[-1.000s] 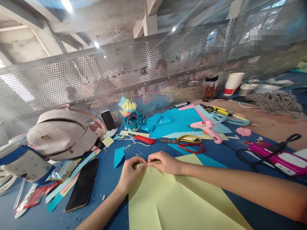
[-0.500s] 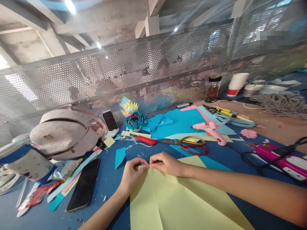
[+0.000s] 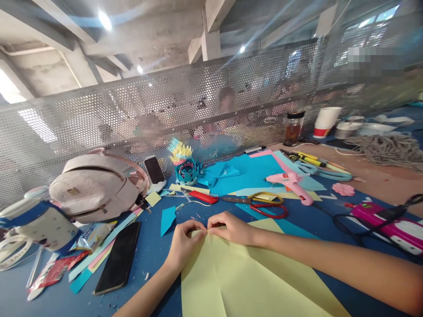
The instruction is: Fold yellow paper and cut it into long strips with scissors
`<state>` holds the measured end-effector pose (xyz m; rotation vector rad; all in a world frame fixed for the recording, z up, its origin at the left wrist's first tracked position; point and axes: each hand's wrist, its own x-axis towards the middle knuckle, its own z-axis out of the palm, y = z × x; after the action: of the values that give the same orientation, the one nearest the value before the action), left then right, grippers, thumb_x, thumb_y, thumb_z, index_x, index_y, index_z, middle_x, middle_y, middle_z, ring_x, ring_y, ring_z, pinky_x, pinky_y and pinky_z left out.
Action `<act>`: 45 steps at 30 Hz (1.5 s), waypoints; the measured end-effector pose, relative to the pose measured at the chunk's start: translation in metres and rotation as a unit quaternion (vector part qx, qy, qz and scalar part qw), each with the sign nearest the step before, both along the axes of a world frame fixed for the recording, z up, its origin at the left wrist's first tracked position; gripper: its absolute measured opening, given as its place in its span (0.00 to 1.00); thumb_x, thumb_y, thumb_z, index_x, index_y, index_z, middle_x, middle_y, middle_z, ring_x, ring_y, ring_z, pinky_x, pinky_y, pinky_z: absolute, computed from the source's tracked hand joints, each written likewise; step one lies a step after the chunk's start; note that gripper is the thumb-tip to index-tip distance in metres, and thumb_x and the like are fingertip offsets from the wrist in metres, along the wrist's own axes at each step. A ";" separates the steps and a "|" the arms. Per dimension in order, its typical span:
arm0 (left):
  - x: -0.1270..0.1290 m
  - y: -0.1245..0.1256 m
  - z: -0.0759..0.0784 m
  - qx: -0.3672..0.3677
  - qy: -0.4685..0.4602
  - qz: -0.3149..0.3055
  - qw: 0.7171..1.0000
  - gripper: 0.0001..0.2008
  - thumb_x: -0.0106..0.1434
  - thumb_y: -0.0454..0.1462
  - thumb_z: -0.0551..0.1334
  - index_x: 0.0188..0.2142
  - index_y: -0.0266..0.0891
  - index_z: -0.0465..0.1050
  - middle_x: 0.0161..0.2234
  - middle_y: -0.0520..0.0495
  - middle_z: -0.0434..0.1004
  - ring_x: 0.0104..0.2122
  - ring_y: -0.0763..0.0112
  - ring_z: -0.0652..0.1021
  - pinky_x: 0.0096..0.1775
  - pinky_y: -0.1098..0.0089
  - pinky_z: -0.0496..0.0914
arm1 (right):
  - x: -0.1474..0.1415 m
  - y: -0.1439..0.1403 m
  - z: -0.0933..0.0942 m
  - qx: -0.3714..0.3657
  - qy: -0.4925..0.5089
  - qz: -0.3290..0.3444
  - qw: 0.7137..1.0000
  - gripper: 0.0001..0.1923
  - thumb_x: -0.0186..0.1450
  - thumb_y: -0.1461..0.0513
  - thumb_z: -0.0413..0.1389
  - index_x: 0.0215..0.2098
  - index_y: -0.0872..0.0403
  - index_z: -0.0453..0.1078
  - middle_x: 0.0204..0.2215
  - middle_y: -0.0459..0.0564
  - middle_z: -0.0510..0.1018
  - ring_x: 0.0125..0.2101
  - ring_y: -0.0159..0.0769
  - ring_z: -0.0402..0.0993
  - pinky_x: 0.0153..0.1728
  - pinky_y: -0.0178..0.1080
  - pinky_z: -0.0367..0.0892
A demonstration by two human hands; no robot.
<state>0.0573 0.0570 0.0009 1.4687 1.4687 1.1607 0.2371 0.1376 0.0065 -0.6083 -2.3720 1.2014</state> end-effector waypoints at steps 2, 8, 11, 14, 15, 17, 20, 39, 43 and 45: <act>-0.001 0.001 0.000 -0.001 0.001 -0.004 1.000 0.08 0.56 0.39 0.64 0.28 0.36 0.76 0.29 0.48 0.78 0.32 0.66 0.76 0.35 0.72 0.67 | 0.000 0.000 0.000 0.000 0.000 0.000 1.000 0.11 0.65 0.61 0.54 0.32 0.58 0.75 0.28 0.47 0.77 0.31 0.34 0.70 0.32 0.33 0.60; -0.006 0.004 -0.004 -0.021 0.013 -0.008 1.000 0.06 0.53 0.38 0.67 0.26 0.36 0.76 0.25 0.50 0.76 0.27 0.69 0.73 0.29 0.74 0.65 | 0.003 0.000 0.003 0.003 -0.015 -0.019 1.000 0.09 0.64 0.60 0.56 0.33 0.57 0.76 0.30 0.47 0.79 0.31 0.35 0.72 0.31 0.33 0.60; -0.009 0.005 -0.009 -0.026 0.012 0.010 1.000 0.09 0.53 0.40 0.67 0.24 0.36 0.76 0.22 0.51 0.74 0.25 0.71 0.72 0.27 0.74 0.63 | 0.004 0.002 0.003 -0.017 -0.017 -0.024 0.999 0.08 0.62 0.59 0.60 0.33 0.57 0.77 0.30 0.47 0.80 0.31 0.35 0.73 0.31 0.32 0.61; -0.010 0.005 -0.012 -0.028 0.009 0.017 0.999 0.10 0.52 0.42 0.68 0.23 0.36 0.76 0.22 0.50 0.76 0.25 0.70 0.72 0.27 0.74 0.63 | 0.004 0.004 0.000 -0.043 -0.011 -0.032 0.998 0.09 0.60 0.58 0.61 0.30 0.57 0.77 0.28 0.47 0.80 0.31 0.36 0.74 0.32 0.33 0.62; -0.010 0.005 -0.011 -0.029 0.008 0.016 0.999 0.11 0.52 0.42 0.68 0.22 0.36 0.77 0.22 0.50 0.76 0.25 0.70 0.73 0.28 0.74 0.64 | 0.004 0.005 -0.001 -0.051 -0.006 -0.033 0.998 0.09 0.60 0.58 0.62 0.30 0.57 0.77 0.28 0.47 0.80 0.31 0.36 0.74 0.32 0.33 0.62; -0.010 0.004 -0.010 -0.031 0.006 0.014 0.999 0.11 0.52 0.43 0.69 0.22 0.36 0.77 0.23 0.48 0.79 0.26 0.69 0.74 0.29 0.73 0.65 | 0.003 0.006 -0.004 -0.066 0.006 -0.034 0.997 0.09 0.60 0.58 0.62 0.30 0.57 0.77 0.28 0.47 0.80 0.31 0.36 0.74 0.33 0.33 0.63; -0.010 0.005 -0.006 -0.032 0.003 0.004 0.999 0.11 0.53 0.43 0.68 0.24 0.37 0.78 0.26 0.47 0.80 0.28 0.67 0.76 0.31 0.72 0.67 | 0.002 0.006 -0.005 -0.075 0.016 -0.032 0.997 0.09 0.59 0.58 0.62 0.29 0.57 0.77 0.28 0.47 0.81 0.31 0.36 0.75 0.34 0.34 0.64; -0.043 0.003 -0.025 0.046 0.305 0.071 0.948 0.11 0.63 0.44 0.55 0.27 0.43 0.60 0.19 0.57 0.60 0.23 0.69 0.65 0.27 0.73 0.56 | 0.017 -0.018 -0.018 0.241 -0.207 0.000 0.948 0.40 0.73 0.44 0.40 0.73 0.58 0.37 0.71 0.56 0.40 0.70 0.48 0.36 0.69 0.54 0.40; -0.043 0.003 -0.024 0.055 0.310 0.062 0.947 0.12 0.64 0.44 0.55 0.27 0.43 0.58 0.19 0.56 0.60 0.24 0.69 0.66 0.28 0.72 0.57 | 0.017 -0.015 -0.019 0.253 -0.196 0.000 0.947 0.39 0.73 0.44 0.40 0.73 0.56 0.35 0.71 0.55 0.40 0.70 0.49 0.37 0.68 0.54 0.42; -0.044 0.004 -0.023 0.057 0.301 0.062 0.950 0.14 0.64 0.44 0.55 0.25 0.43 0.57 0.19 0.57 0.58 0.23 0.70 0.65 0.28 0.73 0.57 | 0.017 -0.014 -0.020 0.257 -0.194 0.002 0.947 0.40 0.73 0.44 0.41 0.73 0.56 0.33 0.71 0.55 0.40 0.70 0.49 0.37 0.68 0.55 0.43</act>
<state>0.0132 0.0610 -0.0225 1.9469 1.9455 0.9151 0.2537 0.1231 -0.0135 -0.7026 -2.8552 0.4389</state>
